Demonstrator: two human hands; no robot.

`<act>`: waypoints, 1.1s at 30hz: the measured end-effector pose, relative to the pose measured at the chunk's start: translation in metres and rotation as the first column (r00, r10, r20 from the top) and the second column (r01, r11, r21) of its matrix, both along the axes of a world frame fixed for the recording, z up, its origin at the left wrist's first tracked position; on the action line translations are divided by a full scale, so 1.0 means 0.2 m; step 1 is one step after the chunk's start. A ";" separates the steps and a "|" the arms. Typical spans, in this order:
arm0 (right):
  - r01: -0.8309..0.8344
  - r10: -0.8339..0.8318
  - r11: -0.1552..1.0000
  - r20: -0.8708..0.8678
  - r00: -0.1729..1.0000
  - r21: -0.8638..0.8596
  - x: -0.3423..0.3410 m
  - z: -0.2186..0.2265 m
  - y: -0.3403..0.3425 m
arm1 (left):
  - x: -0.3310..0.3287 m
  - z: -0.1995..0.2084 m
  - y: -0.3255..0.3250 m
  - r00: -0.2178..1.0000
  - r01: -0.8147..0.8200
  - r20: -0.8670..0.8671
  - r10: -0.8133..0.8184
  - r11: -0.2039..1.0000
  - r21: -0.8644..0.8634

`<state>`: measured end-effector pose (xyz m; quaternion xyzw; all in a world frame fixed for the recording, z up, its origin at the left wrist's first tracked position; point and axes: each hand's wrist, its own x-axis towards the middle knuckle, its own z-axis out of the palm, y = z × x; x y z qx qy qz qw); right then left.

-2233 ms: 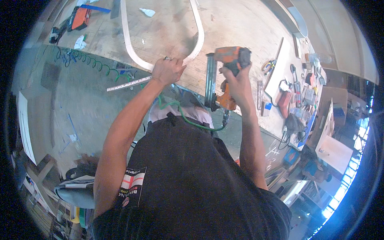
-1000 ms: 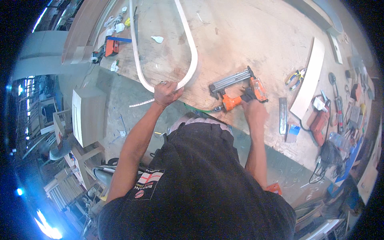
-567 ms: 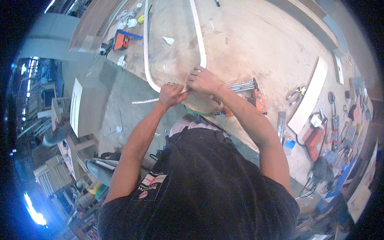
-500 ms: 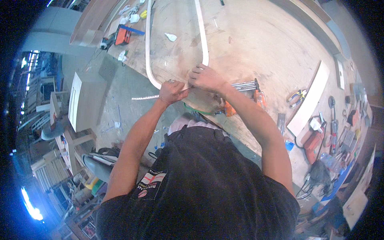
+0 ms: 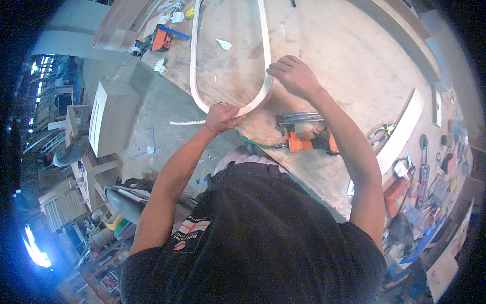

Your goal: The person uses a pneumatic nail gun to fasten a curved white trim piece along the edge of a large wooden frame on a workbench. They repeatedly position the trim and drive nails along its length, working around the curved corners.

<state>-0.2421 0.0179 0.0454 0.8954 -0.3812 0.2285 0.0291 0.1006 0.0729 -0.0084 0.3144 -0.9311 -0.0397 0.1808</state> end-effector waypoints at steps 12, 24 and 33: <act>0.003 -0.069 0.956 0.214 0.974 0.293 0.52 -0.20 0.40 | 0.01 0.05 -0.02 0.999 0.036 0.032 -0.040 0.992 0.119; 0.289 -0.336 0.882 0.067 0.939 0.371 0.61 -0.09 0.54 | 0.44 0.14 -0.21 0.951 0.287 0.054 -0.306 0.932 0.223; 0.429 -0.435 0.843 -0.059 0.899 0.324 0.74 -0.08 0.59 | 0.44 0.11 -0.25 0.939 0.336 -0.022 -0.344 0.899 0.279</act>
